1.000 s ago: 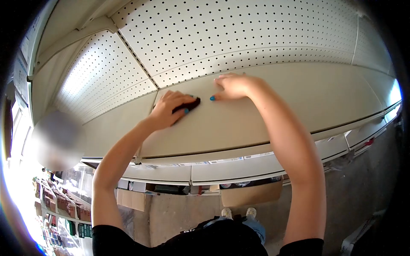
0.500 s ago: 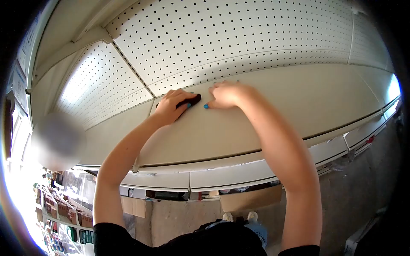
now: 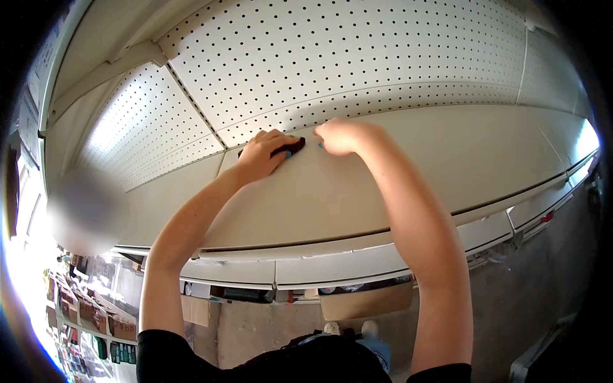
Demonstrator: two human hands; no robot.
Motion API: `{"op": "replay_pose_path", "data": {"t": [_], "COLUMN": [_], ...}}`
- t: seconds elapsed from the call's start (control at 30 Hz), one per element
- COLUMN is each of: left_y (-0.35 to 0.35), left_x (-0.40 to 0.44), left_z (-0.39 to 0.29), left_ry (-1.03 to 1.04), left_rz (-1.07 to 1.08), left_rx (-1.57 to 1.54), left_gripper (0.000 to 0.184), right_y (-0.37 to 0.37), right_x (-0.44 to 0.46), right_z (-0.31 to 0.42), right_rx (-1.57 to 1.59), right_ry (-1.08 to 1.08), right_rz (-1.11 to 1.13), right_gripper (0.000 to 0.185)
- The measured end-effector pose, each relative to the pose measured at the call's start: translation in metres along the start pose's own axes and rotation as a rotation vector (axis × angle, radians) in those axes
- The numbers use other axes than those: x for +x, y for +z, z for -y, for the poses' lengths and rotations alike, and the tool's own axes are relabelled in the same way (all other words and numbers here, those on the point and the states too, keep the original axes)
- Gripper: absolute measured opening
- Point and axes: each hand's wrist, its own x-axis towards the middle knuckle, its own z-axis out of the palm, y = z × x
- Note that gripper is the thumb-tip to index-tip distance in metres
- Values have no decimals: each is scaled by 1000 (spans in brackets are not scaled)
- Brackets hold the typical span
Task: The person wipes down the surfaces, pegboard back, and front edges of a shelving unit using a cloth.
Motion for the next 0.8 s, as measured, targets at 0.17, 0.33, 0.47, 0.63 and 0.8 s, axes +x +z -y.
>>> {"op": "replay_pose_path", "data": {"t": [0.17,0.33,0.47,0.63,0.8], "left_y": [-29,-37,-19,11,24], "left_x": [-55,-68,-43,26,57], "left_z": [-58,-68,-51,-9,6], "left_ry": [211,292,238,113,78], "left_rz": [46,63,-16,-3,1], "left_rx": [-56,-84,-25,-9,59], "left_gripper": [49,52,48,35,35], "right_y": [3,2,2,-2,-6], "right_x": [-5,-13,-8,-11,-17], "right_z": [-1,8,-1,-10,-12], "right_rx": [-25,36,27,-75,-59], "right_ry": [-4,38,53,190,177], "right_rz": [4,45,-6,-23,-53], "right_gripper": [43,43,44,44,43]}}
